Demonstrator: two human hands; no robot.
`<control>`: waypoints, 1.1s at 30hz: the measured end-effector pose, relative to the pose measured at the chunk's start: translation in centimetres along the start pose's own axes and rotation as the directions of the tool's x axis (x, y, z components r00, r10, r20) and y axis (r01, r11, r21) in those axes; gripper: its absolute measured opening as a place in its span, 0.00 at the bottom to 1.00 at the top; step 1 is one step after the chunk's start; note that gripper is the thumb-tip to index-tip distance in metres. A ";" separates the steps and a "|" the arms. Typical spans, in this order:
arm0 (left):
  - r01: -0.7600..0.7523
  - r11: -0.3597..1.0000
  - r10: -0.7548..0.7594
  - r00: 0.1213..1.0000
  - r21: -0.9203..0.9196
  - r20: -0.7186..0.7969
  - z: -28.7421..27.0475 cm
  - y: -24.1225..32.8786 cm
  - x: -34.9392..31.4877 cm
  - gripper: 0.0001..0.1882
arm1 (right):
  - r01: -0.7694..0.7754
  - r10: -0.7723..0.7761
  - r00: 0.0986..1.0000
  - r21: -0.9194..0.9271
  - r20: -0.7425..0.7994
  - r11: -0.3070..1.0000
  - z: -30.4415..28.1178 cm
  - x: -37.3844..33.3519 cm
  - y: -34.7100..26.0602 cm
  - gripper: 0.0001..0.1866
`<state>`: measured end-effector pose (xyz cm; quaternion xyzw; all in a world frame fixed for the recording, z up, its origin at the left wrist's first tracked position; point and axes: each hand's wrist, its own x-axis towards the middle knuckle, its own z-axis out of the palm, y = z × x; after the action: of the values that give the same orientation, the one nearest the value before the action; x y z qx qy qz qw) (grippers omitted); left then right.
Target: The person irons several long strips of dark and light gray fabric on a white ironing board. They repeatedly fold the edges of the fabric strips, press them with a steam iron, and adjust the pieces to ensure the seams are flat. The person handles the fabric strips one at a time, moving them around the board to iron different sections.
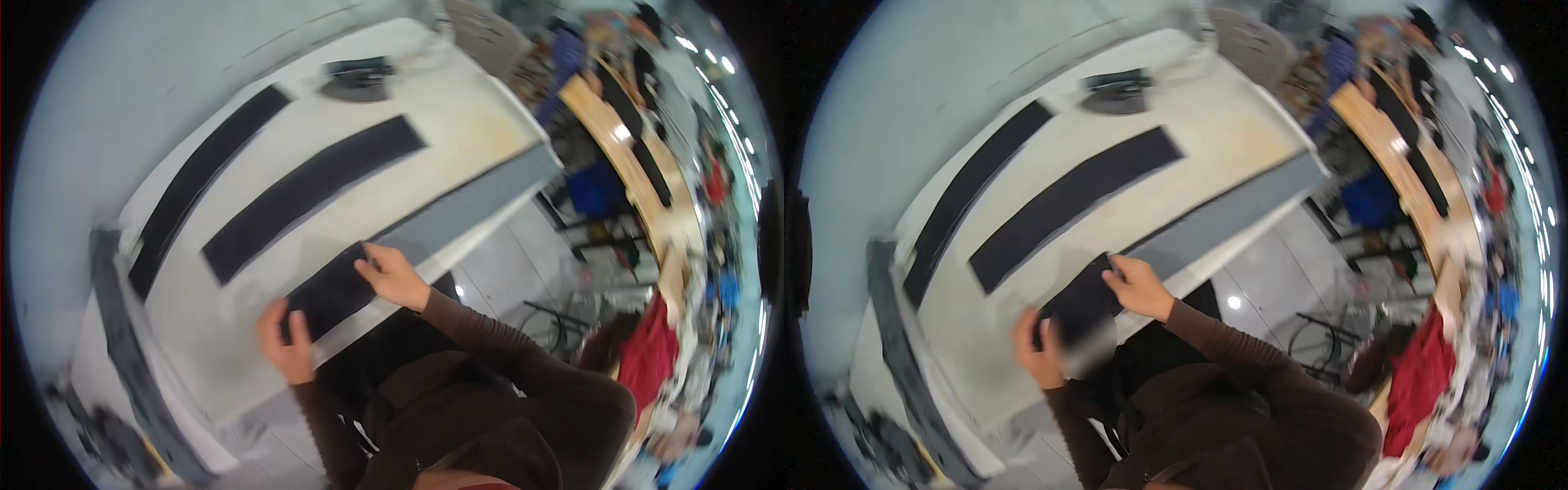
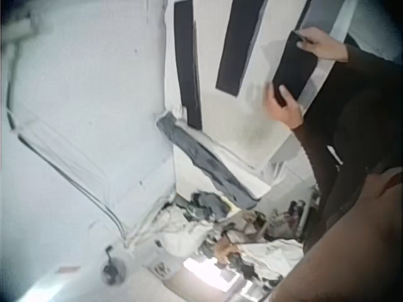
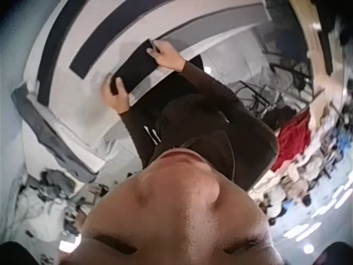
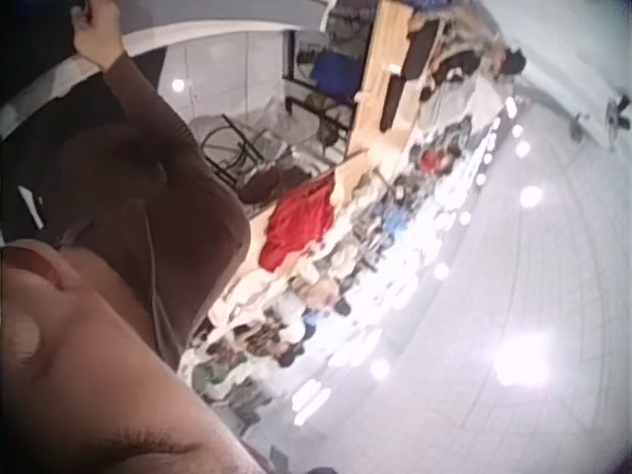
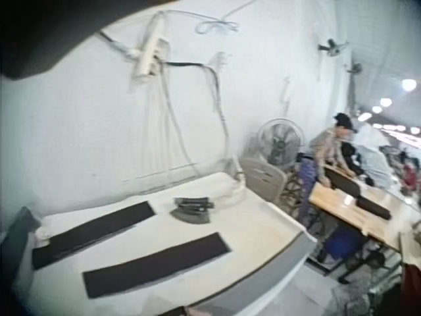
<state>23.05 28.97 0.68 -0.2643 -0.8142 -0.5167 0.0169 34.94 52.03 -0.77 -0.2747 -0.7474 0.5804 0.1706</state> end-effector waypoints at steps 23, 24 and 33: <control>-0.197 0.950 -0.023 0.729 0.241 0.685 17.0 1.6 6.5 0.12 | -0.486 0.091 0.756 -0.463 -0.648 0.741 -52.7 5.0 21.3 0.16; -0.184 0.950 -0.035 0.739 0.253 0.672 16.5 1.6 6.4 0.12 | -0.511 0.064 0.756 -0.527 -0.651 0.679 -52.3 5.4 21.7 0.16; 0.175 0.983 -0.169 0.804 0.045 0.570 16.4 1.1 4.6 0.12 | -0.601 -0.005 0.680 -0.561 -0.733 0.569 -52.0 7.1 25.1 0.32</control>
<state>23.62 45.14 -4.70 -0.3320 -0.7998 -0.4169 -0.2761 64.48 100.98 -11.43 -0.6391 -0.7428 0.0861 0.1803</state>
